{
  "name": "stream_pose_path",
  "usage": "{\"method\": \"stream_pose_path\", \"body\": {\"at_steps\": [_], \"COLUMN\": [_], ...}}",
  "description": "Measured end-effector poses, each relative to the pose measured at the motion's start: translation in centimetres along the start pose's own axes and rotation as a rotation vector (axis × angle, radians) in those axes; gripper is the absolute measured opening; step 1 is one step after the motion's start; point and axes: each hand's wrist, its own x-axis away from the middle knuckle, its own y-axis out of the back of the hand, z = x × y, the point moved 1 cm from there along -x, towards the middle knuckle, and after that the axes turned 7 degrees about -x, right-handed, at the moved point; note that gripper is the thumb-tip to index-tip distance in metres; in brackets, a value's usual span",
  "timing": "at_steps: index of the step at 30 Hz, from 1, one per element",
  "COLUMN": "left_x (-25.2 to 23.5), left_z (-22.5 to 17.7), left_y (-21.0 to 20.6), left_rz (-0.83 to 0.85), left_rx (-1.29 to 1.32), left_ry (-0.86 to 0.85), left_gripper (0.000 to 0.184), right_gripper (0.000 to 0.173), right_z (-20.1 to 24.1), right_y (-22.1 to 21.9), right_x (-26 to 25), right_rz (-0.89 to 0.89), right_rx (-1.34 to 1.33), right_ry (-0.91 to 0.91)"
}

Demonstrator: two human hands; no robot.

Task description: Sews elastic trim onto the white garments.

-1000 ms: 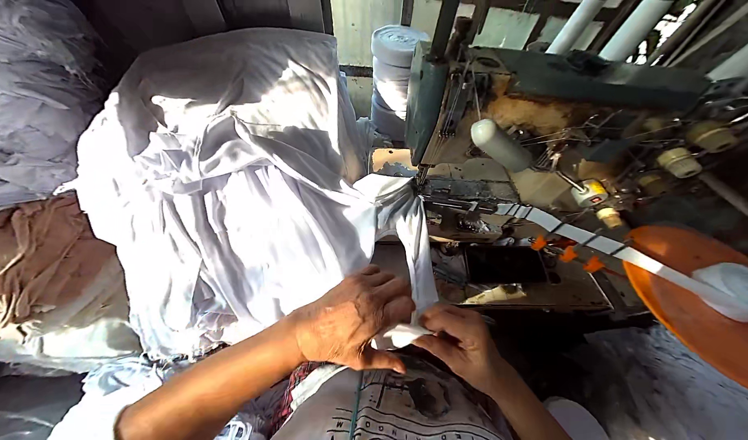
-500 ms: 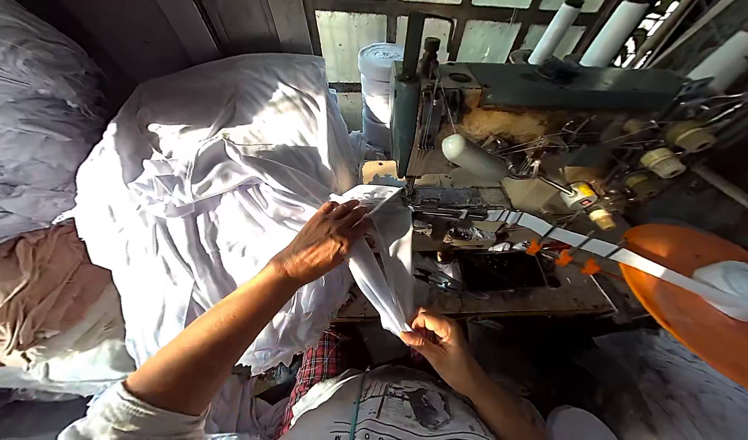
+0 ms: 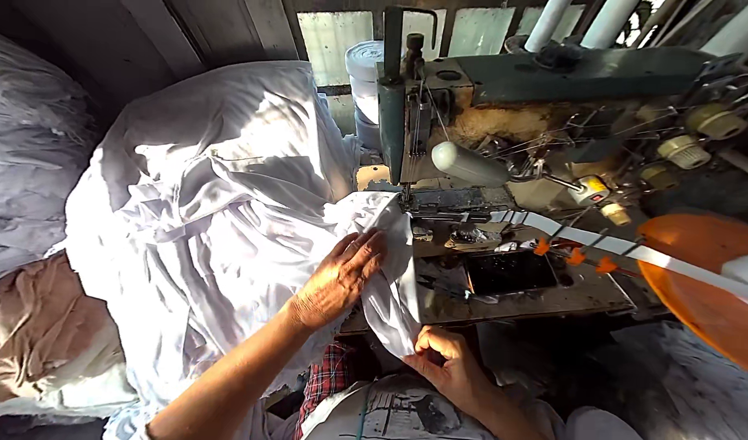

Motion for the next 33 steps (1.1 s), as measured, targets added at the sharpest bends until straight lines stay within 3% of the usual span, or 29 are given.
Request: {"method": "stream_pose_path", "body": {"at_steps": [3, 7, 11, 18, 20, 22, 24, 26, 28, 30, 32, 33], "left_x": [0.1, -0.6, -1.8, -3.2, -2.4, -1.3, 0.3, 1.5, 2.2, 2.4, 2.3, 2.3], "left_z": [-0.1, 0.3, 2.3, 5.5, 4.2, 1.5, -0.7, -1.3, -0.7, -0.2, 0.1, 0.3], "left_y": [-0.5, 0.2, 1.3, 0.6, 1.0, 1.6, 1.7, 1.4, 1.3, 1.5, 1.7, 1.7], "left_rz": [-0.058, -0.031, 0.105, 0.182, 0.134, 0.049, 0.087, 0.246, 0.375, 0.372, 0.316, 0.29], "left_rx": [-0.018, 0.01, 0.203, 0.165, 0.214, 0.234, 0.237, 0.246, 0.205, 0.147, 0.085, 0.049], "left_ry": [-0.019, 0.014, 0.07, 0.061, 0.041, -0.032, -0.134, -0.163, -0.093, -0.041, -0.02, -0.021], "left_gripper": [0.058, 0.05, 0.073, 0.093, 0.084, 0.05, 0.036, 0.041, 0.067, 0.091, 0.088, 0.073], "right_gripper": [0.025, 0.019, 0.018, 0.017, 0.017, 0.017, 0.017, 0.017, 0.017, 0.017, 0.018, 0.019], "right_z": [-0.9, -1.0, -0.7, -1.8, -1.8, -1.6, -1.6, -1.7, -1.8, -1.7, -1.3, -1.1], "right_y": [0.2, 0.2, 0.0, 0.1, 0.0, 0.0, 0.0, 0.2, 0.4, 0.3, 0.2, 0.1], "right_x": [1.1, 1.0, 0.0, -3.1, -3.2, -2.8, -2.2, -1.8, -1.9, -1.9, -2.0, -1.9], "right_rz": [-0.05, -0.056, -0.099, -0.133, -0.142, -0.158, -0.141, -0.069, -0.018, -0.002, -0.003, 0.0], "right_rx": [0.023, 0.007, 0.002, 0.063, 0.059, 0.061, 0.042, 0.029, 0.07, 0.1, 0.082, 0.066], "right_ry": [-0.095, -0.104, -0.134, -0.064, -0.086, -0.111, -0.115, -0.105, -0.077, -0.054, -0.038, -0.032]}}
